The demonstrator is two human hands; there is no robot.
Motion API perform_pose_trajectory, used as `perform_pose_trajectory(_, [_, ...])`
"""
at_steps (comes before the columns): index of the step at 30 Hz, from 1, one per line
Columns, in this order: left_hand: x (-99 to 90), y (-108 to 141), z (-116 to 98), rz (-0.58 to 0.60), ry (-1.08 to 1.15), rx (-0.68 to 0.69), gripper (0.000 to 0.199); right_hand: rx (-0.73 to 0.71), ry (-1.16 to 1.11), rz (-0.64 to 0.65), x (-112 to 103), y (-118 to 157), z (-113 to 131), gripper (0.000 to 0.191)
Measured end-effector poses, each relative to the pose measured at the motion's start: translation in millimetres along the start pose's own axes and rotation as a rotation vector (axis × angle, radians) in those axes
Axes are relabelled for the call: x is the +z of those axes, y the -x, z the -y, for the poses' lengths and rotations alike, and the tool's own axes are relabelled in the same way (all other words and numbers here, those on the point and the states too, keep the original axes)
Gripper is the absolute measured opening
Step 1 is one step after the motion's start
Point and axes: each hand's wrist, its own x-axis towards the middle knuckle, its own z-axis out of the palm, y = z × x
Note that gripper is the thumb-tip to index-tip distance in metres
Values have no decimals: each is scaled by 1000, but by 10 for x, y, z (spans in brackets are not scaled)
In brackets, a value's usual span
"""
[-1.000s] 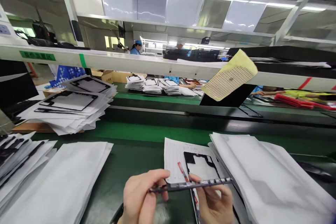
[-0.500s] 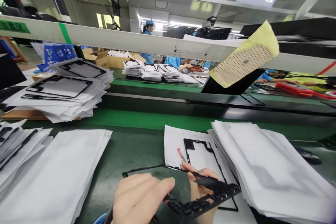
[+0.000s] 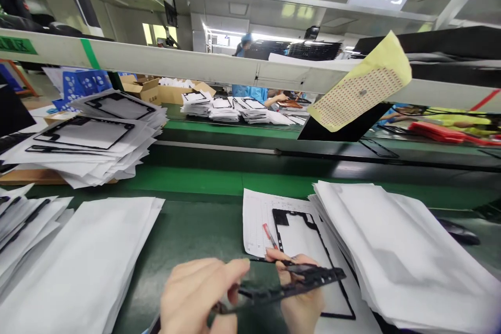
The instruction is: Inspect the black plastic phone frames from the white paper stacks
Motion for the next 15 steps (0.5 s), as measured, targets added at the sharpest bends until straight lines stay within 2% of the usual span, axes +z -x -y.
perform_pose_trajectory(3, [23, -76, 181, 81, -58, -160, 29, -214, 81, 52, -102, -91, 33, 8])
perform_pose_trajectory(5, [51, -146, 294, 66, -220, -210, 41, -392, 147, 75, -172, -177, 134, 15])
perform_pose_trajectory(7, [63, -198, 342, 16, -337, -100, 50, -595, 223, 116, -213, -261, 282, 26])
perform_pose_trajectory(8, [56, -208, 337, 37, -327, 1, 47, -697, 256, 157, -219, -296, 365, 31])
perform_pose_trajectory(10, [19, -188, 283, 162, -186, 149, 38, -857, 302, 250, -203, -343, 522, 34])
perform_pose_trajectory(12, [-23, -128, 199, 239, -29, 141, 33, -925, 333, 288, -165, -349, 639, 34])
perform_pose_trajectory(15, [-43, -29, 88, 140, -19, 70, 25, -923, 388, 277, -109, -282, 691, 33])
